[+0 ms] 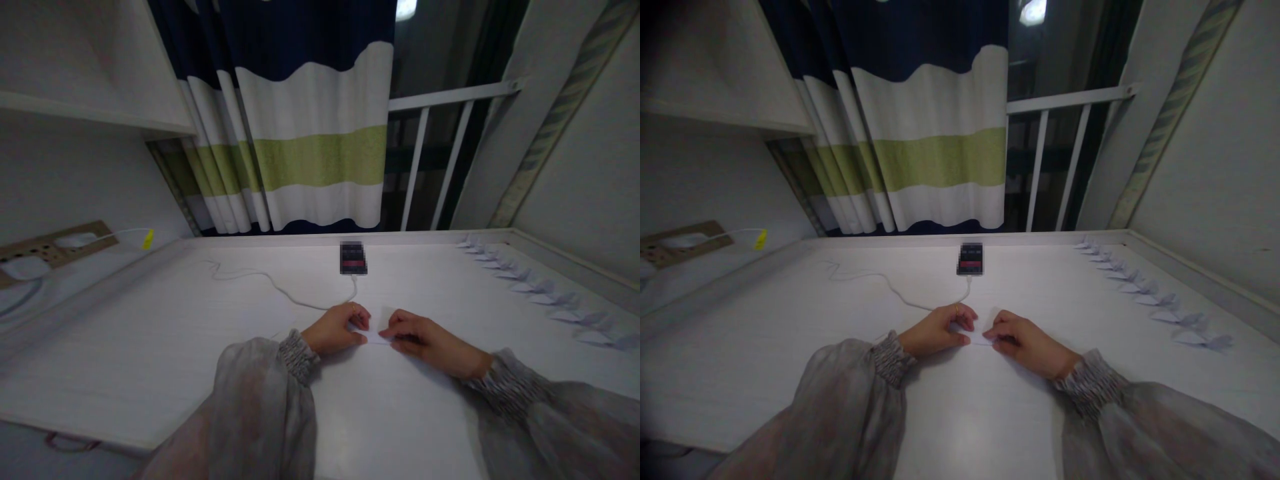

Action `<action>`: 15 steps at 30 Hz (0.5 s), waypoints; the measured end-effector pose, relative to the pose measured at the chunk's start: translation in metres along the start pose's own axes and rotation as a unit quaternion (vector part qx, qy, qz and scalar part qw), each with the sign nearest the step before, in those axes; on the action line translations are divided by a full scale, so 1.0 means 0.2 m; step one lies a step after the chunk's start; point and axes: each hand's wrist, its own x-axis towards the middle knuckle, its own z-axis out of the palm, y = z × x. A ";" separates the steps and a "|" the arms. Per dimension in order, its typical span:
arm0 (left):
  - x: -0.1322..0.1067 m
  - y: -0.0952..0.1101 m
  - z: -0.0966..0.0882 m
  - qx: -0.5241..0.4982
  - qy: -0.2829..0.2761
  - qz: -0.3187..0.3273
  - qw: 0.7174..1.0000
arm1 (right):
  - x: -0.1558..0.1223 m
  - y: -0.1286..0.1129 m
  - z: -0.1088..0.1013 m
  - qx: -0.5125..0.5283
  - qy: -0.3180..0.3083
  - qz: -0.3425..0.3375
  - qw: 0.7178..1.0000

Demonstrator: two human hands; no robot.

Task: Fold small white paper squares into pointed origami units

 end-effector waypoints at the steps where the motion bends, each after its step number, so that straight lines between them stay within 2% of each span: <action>1: 0.00 0.00 0.00 0.015 0.002 0.014 1.000 | -0.01 0.00 0.00 -0.022 -0.006 -0.017 1.000; 6: 0.00 -0.01 0.00 0.113 0.019 0.068 0.991 | -0.02 -0.03 0.00 -0.094 -0.008 -0.040 0.995; 15: 0.02 -0.03 0.02 0.176 0.056 0.107 0.977 | -0.04 -0.10 0.07 -0.132 -0.026 -0.082 0.987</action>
